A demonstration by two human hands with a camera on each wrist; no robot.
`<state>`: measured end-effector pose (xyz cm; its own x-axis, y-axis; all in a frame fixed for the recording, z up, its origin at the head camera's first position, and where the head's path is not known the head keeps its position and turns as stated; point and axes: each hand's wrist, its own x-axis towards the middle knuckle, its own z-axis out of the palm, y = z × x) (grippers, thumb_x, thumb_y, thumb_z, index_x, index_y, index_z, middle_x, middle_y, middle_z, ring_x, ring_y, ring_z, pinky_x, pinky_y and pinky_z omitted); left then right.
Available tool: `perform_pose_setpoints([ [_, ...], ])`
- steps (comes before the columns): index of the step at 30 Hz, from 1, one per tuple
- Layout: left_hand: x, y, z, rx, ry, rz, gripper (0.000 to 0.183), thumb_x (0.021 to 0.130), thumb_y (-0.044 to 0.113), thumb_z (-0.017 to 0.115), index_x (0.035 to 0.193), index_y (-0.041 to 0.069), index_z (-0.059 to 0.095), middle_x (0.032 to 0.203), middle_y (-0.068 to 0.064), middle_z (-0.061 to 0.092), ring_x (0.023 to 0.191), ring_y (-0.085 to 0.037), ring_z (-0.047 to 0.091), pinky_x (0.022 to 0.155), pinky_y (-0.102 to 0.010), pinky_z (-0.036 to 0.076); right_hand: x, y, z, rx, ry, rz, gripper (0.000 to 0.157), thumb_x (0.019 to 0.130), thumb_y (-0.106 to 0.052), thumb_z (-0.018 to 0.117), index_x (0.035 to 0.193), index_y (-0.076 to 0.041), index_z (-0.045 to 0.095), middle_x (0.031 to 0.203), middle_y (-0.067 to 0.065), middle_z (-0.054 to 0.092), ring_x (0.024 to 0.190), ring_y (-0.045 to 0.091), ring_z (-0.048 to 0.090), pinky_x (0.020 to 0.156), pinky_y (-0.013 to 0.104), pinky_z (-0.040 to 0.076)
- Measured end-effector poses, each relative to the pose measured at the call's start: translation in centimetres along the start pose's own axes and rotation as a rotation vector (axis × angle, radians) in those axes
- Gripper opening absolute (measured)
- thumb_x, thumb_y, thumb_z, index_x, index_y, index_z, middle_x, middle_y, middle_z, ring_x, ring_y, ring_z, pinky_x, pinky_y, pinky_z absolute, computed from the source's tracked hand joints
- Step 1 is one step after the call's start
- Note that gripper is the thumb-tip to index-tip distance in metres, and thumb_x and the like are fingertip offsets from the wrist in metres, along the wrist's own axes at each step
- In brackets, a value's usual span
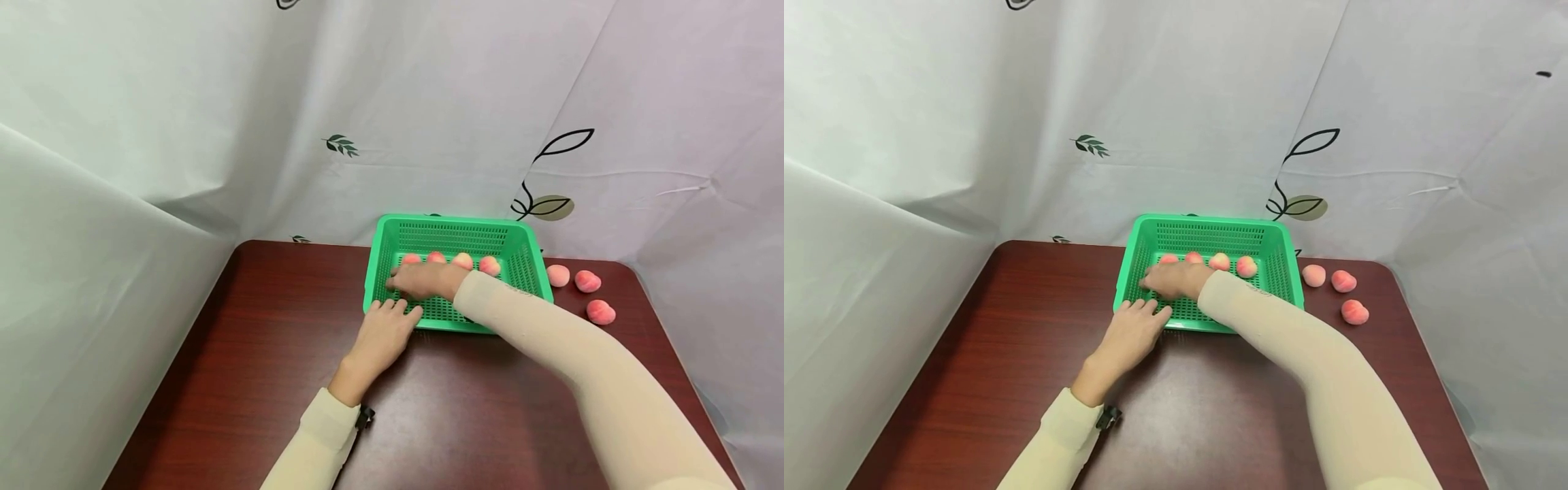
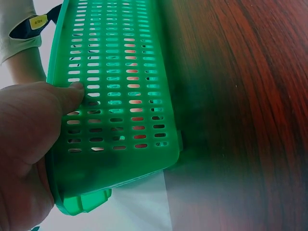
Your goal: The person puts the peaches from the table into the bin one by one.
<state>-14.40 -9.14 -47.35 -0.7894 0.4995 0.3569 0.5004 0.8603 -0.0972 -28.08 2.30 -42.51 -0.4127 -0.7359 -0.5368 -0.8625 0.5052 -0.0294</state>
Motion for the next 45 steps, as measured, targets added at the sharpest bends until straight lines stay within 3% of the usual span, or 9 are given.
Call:
perform_pose_setpoints([
  [3, 0.0, 0.0, 0.0, 0.003, -0.011, -0.003, 0.006, 0.102, 0.015, 0.060, 0.101, 0.018, 0.064, 0.087, -0.003, 0.064, 0.076, -0.024, 0.061, 0.063, -0.030, 0.025, -0.3, 0.2, -0.2, 0.008, 0.020, -0.006, 0.049, 0.106, -0.014, 0.057, 0.153, -0.021, 0.048, 0.165, 0.011, 0.038, 0.134, 0.028, 0.058, 0.097, 0.034, 0.053],
  [8, -0.1, 0.0, 0.1, 0.003, -0.023, -0.008, 0.007, 0.101, 0.014, 0.062, 0.103, 0.019, 0.066, 0.088, -0.003, 0.066, 0.079, -0.024, 0.063, 0.063, -0.031, 0.027, -1.2, 0.6, -0.5, 0.035, 0.052, 0.004, 0.047, 0.105, -0.018, 0.059, 0.151, -0.022, 0.050, 0.160, 0.008, 0.043, 0.146, 0.028, 0.044, 0.099, 0.037, 0.052],
  [12, -0.1, 0.0, 0.1, 0.004, 0.009, 0.001, 0.008, 0.100, 0.012, 0.062, 0.097, 0.019, 0.064, 0.085, -0.001, 0.065, 0.074, -0.023, 0.061, 0.063, -0.030, 0.022, -2.4, 0.9, -0.8, 0.095, 0.102, 0.007, 0.041, 0.105, -0.020, 0.058, 0.146, -0.019, 0.055, 0.153, 0.007, 0.050, 0.140, 0.026, 0.050, 0.099, 0.039, 0.052],
  [17, -0.1, 0.0, 0.1, 0.011, 0.061, 0.007, 0.010, 0.098, 0.012, 0.061, 0.093, 0.020, 0.062, 0.084, 0.000, 0.064, 0.071, -0.022, 0.058, 0.064, -0.029, 0.014, -4.8, 1.4, -1.2, 0.100, 0.237, -0.029, 0.036, 0.102, -0.017, 0.066, 0.137, -0.013, 0.061, 0.141, 0.009, 0.057, 0.128, 0.028, 0.059, 0.102, 0.038, 0.052],
  [21, -0.1, -0.1, 0.1, 0.018, 0.068, 0.006, 0.010, 0.098, 0.013, 0.058, 0.093, 0.020, 0.063, 0.085, -0.001, 0.065, 0.071, -0.023, 0.059, 0.063, -0.028, 0.013, -7.3, 1.9, -1.0, 0.115, 0.355, -0.005, 0.037, 0.098, -0.011, 0.069, 0.135, -0.010, 0.061, 0.140, 0.014, 0.057, 0.124, 0.032, 0.060, 0.101, 0.043, 0.053],
  [27, -0.1, -0.2, 0.0, 0.028, 0.042, 0.003, 0.008, 0.097, 0.015, 0.061, 0.095, 0.021, 0.064, 0.085, 0.000, 0.065, 0.072, -0.023, 0.060, 0.062, -0.029, 0.015, -10.6, 2.8, 0.2, 0.148, 0.519, -0.005, 0.038, 0.097, -0.012, 0.070, 0.134, -0.005, 0.061, 0.142, 0.020, 0.056, 0.126, 0.038, 0.059, 0.102, 0.049, 0.052],
  [32, 0.1, -0.2, -0.2, 0.017, 0.014, -0.002, 0.007, 0.098, 0.016, 0.060, 0.098, 0.021, 0.064, 0.088, -0.001, 0.066, 0.074, -0.025, 0.061, 0.061, -0.030, 0.020, -12.4, 3.6, 1.4, 0.126, 0.632, 0.000, 0.040, 0.097, -0.012, 0.068, 0.137, -0.006, 0.061, 0.141, 0.020, 0.058, 0.120, 0.037, 0.063, 0.095, 0.048, 0.056],
  [40, 0.1, 0.0, -0.2, 0.013, -0.012, -0.008, 0.007, 0.098, 0.013, 0.061, 0.097, 0.020, 0.062, 0.087, -0.001, 0.065, 0.071, -0.023, 0.056, 0.062, -0.030, 0.019, -15.4, 4.0, 3.7, 0.137, 0.698, 0.092, 0.048, 0.095, -0.015, 0.074, 0.139, -0.004, 0.059, 0.147, 0.024, 0.053, 0.133, 0.043, 0.054, 0.104, 0.056, 0.050],
  [45, 0.0, 0.1, 0.0, 0.021, 0.000, -0.002, 0.009, 0.098, 0.012, 0.062, 0.094, 0.020, 0.060, 0.085, 0.000, 0.063, 0.069, -0.022, 0.053, 0.064, -0.030, 0.014, -17.3, 4.4, 5.6, 0.122, 0.802, 0.109, 0.046, 0.092, -0.010, 0.073, 0.135, 0.000, 0.061, 0.143, 0.025, 0.056, 0.129, 0.044, 0.056, 0.102, 0.057, 0.050],
])
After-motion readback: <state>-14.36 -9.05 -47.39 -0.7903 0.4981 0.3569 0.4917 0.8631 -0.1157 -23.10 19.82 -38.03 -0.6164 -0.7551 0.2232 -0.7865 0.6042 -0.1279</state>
